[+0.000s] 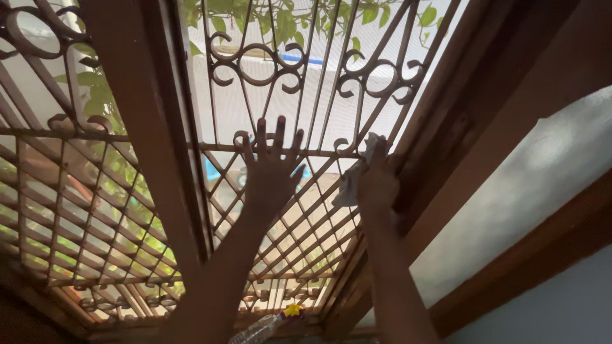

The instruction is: The person wipes the glass and metal frame of a window using a cloth by hand, covering various sections of the lattice and the central wooden support.

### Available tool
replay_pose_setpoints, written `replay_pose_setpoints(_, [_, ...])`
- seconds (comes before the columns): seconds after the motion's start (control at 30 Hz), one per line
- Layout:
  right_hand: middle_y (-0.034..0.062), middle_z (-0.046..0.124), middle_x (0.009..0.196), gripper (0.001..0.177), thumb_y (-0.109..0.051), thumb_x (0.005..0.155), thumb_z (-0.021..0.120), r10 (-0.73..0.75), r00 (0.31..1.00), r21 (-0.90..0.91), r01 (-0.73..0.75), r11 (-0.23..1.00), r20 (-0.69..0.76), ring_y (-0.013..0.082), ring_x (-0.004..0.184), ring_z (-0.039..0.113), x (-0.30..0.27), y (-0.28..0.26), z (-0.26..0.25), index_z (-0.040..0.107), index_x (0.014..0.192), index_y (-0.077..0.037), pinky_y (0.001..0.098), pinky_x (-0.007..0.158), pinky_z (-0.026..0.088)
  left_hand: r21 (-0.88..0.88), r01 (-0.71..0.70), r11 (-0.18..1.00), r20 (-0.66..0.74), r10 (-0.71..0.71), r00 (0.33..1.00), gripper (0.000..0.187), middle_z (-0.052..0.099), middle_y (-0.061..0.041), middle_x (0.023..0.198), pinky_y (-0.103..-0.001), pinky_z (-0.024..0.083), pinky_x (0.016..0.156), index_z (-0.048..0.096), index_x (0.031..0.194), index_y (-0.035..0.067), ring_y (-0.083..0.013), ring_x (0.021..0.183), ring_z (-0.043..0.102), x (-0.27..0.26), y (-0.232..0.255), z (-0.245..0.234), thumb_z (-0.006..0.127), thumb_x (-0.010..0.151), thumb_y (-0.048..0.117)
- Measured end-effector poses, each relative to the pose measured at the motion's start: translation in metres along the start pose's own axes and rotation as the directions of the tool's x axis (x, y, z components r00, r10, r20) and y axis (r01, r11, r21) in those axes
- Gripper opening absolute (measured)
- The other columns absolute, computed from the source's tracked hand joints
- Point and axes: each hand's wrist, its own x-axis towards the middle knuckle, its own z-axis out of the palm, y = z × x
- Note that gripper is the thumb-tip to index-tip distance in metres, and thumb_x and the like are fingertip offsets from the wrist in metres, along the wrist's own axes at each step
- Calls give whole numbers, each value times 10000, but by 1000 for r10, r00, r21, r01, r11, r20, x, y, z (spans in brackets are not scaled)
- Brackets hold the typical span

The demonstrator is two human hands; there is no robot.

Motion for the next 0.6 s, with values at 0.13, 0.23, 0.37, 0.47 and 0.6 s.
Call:
replay_pose_setpoints(0.13, [225, 585, 1396, 637, -198, 963, 625, -28, 983, 154, 0, 988, 184, 457, 1079, 660, -11, 11, -14, 402, 1557, -261, 517, 808, 586, -16, 122, 992, 122, -119, 985, 880, 331, -184, 1642, -764, 163, 1174, 532, 1466, 140, -460, 1540, 174, -1, 14, 16, 822, 746, 555])
replay_pose_setpoints(0.23, [213, 610, 1330, 757, -299, 985, 616, 58, 885, 14, -73, 997, 462, 441, 1044, 678, -25, 18, -24, 248, 1647, -290, 516, 851, 574, 81, 145, 986, 213, -159, 964, 876, 368, -185, 1608, -785, 150, 1173, 576, 1333, 126, -447, 1547, 176, 0, 16, 24, 871, 658, 599])
replay_pose_setpoints(0.37, [230, 591, 1326, 811, -337, 954, 621, 46, 871, -95, 1, 995, 489, 445, 1027, 676, -36, 6, -15, 217, 1643, -195, 527, 844, 568, 126, 139, 982, 182, -161, 970, 843, 393, -180, 1603, -784, 150, 1184, 588, 1255, 104, -455, 1549, 180, -1, 18, 30, 875, 654, 621])
replay_pose_setpoints(0.47, [205, 589, 1421, 768, -274, 883, 604, -95, 941, 110, 62, 992, 324, 434, 1057, 665, -17, -7, -4, 315, 1578, -126, 525, 801, 552, 111, 178, 978, 167, -195, 966, 858, 386, -165, 1616, -768, 168, 1174, 585, 1263, 118, -437, 1562, 180, -1, 22, 29, 890, 623, 602])
replay_pose_setpoints(0.6, [193, 667, 1301, 529, -296, 1031, 499, 199, 704, 575, -684, 450, 682, 291, 1114, 683, 5, -4, 2, 503, 1528, -115, 408, 937, 557, 97, 201, 975, 181, -216, 959, 895, 376, -180, 1599, -778, 160, 1164, 577, 1247, 92, -455, 1535, 180, 0, 24, 28, 939, 562, 541])
